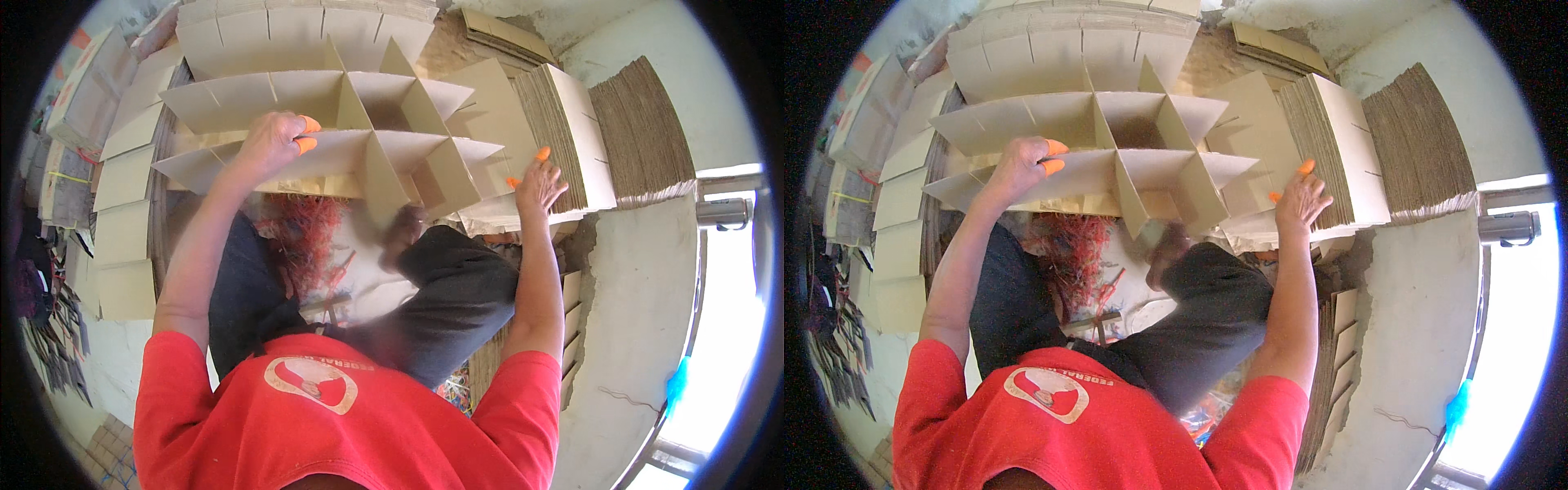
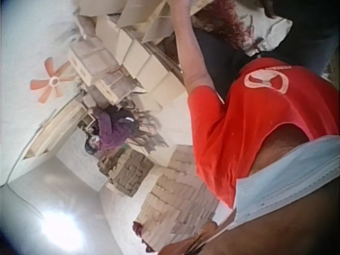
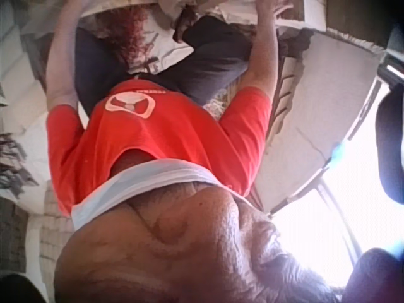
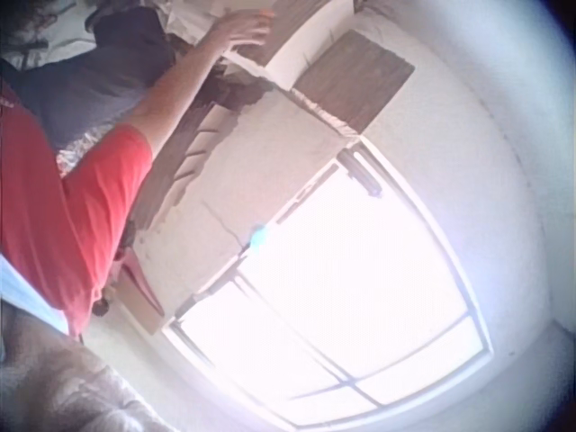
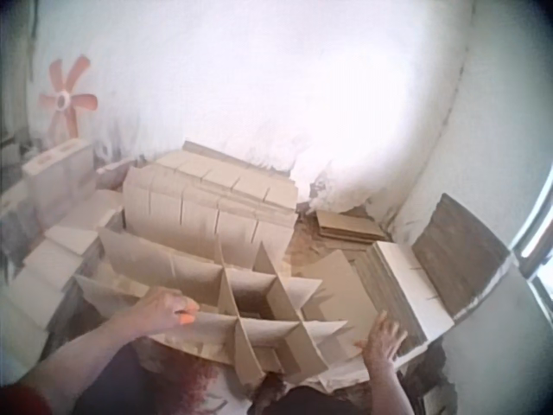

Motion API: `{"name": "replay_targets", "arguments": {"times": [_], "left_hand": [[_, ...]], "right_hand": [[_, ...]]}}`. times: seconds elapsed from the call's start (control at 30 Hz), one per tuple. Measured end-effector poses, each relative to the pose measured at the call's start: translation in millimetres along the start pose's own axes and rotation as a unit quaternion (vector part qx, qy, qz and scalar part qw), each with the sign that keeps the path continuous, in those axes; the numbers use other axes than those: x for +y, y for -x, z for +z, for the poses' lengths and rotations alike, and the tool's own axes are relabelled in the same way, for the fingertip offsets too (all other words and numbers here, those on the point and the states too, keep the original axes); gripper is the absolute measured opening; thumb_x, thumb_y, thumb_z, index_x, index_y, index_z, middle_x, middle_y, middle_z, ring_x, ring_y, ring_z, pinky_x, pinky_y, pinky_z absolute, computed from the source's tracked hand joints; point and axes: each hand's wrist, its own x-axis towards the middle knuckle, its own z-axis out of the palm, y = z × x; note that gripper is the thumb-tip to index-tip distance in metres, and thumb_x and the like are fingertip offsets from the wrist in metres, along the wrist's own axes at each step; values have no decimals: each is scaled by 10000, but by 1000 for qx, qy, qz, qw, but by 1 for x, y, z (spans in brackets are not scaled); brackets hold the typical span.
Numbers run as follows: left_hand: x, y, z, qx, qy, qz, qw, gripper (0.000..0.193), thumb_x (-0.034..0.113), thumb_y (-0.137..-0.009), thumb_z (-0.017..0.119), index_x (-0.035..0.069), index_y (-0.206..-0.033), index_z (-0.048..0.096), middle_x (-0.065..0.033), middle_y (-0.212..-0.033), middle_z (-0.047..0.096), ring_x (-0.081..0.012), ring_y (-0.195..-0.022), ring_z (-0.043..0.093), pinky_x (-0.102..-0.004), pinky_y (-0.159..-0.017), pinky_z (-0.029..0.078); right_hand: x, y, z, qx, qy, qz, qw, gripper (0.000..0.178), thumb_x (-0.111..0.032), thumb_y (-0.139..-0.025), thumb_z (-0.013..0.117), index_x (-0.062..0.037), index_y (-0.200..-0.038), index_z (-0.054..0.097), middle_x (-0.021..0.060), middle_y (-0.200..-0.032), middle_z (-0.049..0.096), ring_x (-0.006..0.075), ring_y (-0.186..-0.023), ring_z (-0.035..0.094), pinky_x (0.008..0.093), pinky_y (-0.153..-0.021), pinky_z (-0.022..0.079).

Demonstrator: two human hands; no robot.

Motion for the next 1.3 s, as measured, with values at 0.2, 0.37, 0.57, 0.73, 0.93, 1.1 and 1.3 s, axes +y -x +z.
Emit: {"name": "replay_targets", "arguments": {"times": [0.2,0.37,0.57,0.73,0.93,1.1,1.3], "left_hand": [[-6,5,-1,42,-3,57,997,257,103,-735,748,38,-977,694,-151,-828,671,-283,-741,657,-369,-668,511],[-1,19,-17,51,-3,6,999,271,148,-744,756,49,-987,690,-143,-870,671,-299,-800,655,-387,-711,515],[-12,34,-24,63,-32,-17,997,270,186,-764,743,54,-993,688,-148,-905,681,-310,-845,653,-401,-741,513],[-14,33,-22,79,-24,-5,997,286,188,-759,744,49,-1004,689,-150,-897,675,-310,-840,650,-397,-738,510],[-13,32,-25,106,-31,-1,994,334,163,-734,767,37,-1032,686,-131,-877,660,-294,-827,639,-380,-729,506],[-23,47,-36,115,-39,-19,992,336,166,-726,774,45,-1027,689,-114,-883,657,-301,-820,627,-382,-734,502],[-45,54,-34,94,-64,11,993,248,159,-753,743,70,-977,688,-142,-867,673,-324,-832,643,-420,-709,498]], "right_hand": [[36,-21,-10,52,-178,14,983,516,-227,-801,730,-39,-1222,498,179,-1003,674,326,-938,654,485,-803,493],[68,-7,-63,194,-243,-59,949,276,-110,-890,550,-30,-1150,507,260,-815,659,412,-741,657,496,-610,481],[45,15,-113,188,-269,-19,944,292,-303,-924,600,-27,-835,569,239,-666,614,388,-598,623,492,-528,436],[42,-13,-32,80,-329,80,937,290,-228,-930,561,-9,-766,657,211,-684,605,231,-629,561,427,-582,421],[62,-12,-12,266,-553,21,790,237,-235,-920,577,-73,-973,742,126,-863,705,196,-773,625,348,-714,492],[71,-1,-98,413,-502,68,757,180,-192,-938,618,-67,-1017,720,67,-919,715,129,-728,654,274,-625,538],[17,64,-212,256,-692,-77,671,374,72,-842,626,-27,-1203,628,129,-978,709,66,-513,596,142,-388,428]]}}
